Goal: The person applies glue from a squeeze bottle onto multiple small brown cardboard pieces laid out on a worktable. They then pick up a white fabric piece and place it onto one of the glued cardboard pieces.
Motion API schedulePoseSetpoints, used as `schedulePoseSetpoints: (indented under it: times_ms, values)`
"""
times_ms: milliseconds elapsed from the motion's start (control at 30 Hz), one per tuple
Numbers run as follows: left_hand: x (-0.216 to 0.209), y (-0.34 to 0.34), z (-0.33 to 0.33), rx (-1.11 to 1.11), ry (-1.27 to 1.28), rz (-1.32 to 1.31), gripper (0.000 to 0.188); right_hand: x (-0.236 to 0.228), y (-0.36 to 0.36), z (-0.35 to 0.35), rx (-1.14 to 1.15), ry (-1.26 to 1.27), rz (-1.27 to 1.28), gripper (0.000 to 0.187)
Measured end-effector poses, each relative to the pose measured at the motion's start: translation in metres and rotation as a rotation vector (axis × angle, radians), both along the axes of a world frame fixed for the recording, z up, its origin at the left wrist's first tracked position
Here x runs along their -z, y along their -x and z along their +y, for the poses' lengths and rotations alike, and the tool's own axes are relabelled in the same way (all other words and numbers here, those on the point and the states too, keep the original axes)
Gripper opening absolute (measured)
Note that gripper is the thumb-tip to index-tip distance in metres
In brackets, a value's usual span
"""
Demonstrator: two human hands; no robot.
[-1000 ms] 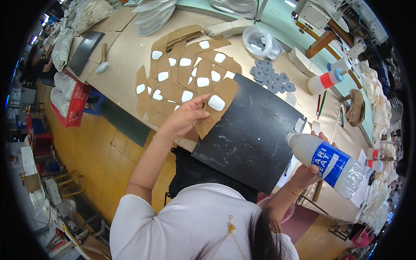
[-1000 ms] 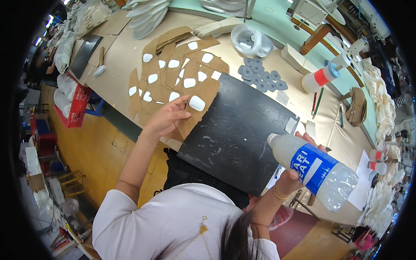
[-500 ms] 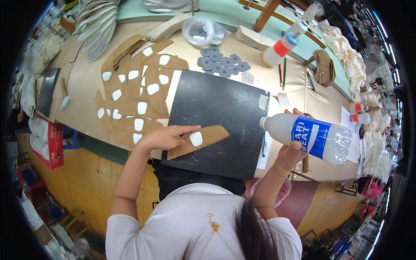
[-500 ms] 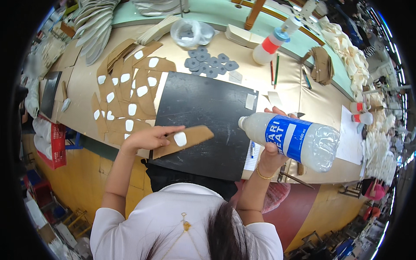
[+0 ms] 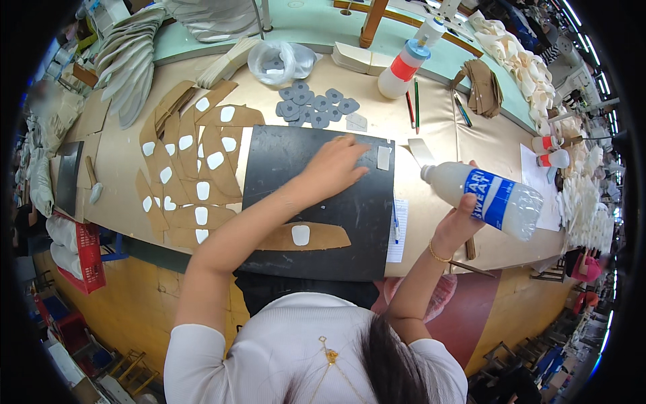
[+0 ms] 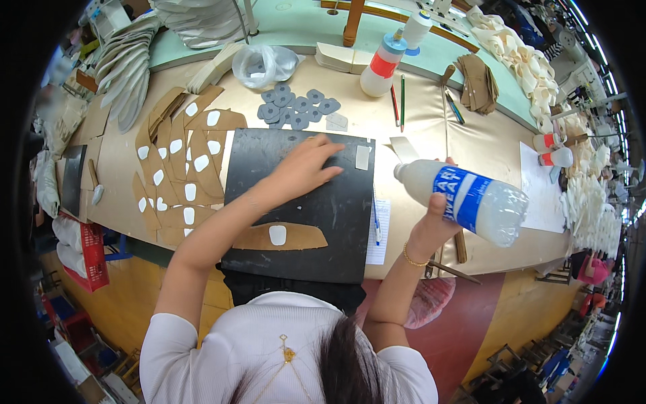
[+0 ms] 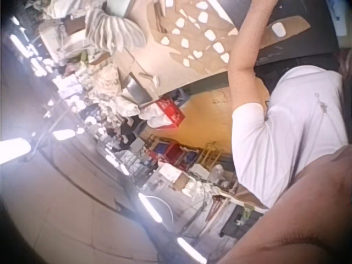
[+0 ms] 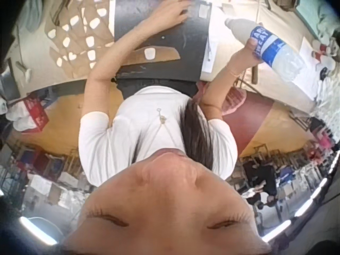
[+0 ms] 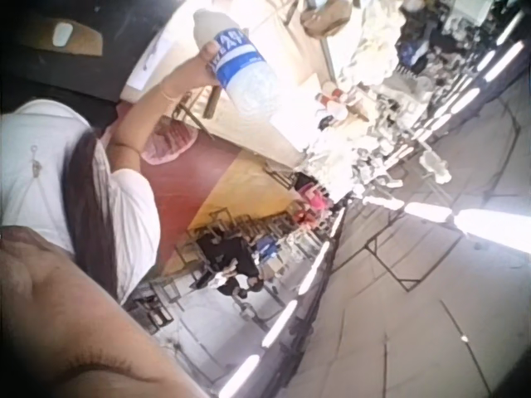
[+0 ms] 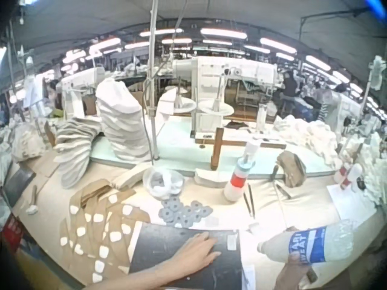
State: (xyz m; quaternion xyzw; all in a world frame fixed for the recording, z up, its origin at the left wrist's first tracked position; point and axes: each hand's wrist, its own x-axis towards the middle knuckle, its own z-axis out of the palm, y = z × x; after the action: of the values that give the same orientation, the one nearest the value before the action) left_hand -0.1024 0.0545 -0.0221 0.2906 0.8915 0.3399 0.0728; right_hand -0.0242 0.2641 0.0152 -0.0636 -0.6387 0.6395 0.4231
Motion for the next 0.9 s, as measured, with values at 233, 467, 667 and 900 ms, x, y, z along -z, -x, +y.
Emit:
schedulePoseSetpoints:
  times_ms: [233,467,667,900]
  values:
    - [0.031,0.03,0.053,-0.114,0.04,0.06,0.037,0.01,-0.006,-0.007,-0.102,0.011,-0.08,0.083]
    - [0.022,0.017,0.047,-0.126,-0.477,-0.686,0.022,0.015,-0.005,-0.009,-0.089,0.078,-0.007,0.084]
    - [-0.014,-0.006,0.028,-0.23,-0.812,-0.907,0.023,0.004,0.002,-0.03,-0.152,0.05,0.049,0.095]
    - [-0.039,-0.017,0.0,-0.167,-0.941,-1.047,0.025,0.008,0.001,-0.046,-0.225,-0.001,0.021,0.099]
